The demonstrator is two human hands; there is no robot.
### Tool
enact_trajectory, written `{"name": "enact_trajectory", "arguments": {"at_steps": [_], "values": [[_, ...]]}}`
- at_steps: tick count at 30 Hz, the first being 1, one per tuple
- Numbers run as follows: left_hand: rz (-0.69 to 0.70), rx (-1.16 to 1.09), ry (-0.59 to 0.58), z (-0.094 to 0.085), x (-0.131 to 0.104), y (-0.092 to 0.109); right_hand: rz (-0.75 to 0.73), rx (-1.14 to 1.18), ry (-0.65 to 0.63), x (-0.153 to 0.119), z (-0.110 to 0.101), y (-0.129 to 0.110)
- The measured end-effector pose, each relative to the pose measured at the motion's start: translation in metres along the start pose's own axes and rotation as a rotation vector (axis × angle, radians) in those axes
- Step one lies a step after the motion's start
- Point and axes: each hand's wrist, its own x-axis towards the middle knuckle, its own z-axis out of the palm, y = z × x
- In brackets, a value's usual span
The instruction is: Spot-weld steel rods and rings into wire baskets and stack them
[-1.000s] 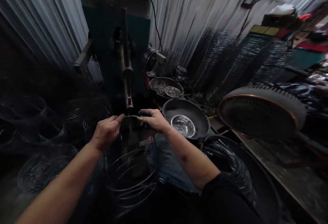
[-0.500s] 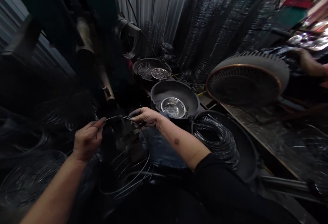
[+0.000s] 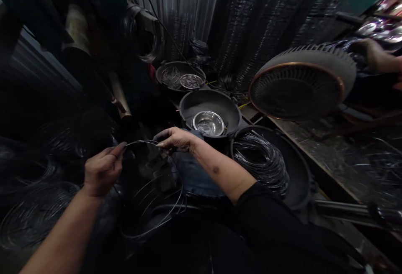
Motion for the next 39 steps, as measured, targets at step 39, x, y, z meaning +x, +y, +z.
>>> {"name": "enact_trajectory", "arguments": {"at_steps": [39], "values": [[-0.049, -0.053, -0.162, -0.001, -0.01, 0.002, -0.276, -1.205, 0.278, 0.005, 0.059, -0.007]]}}
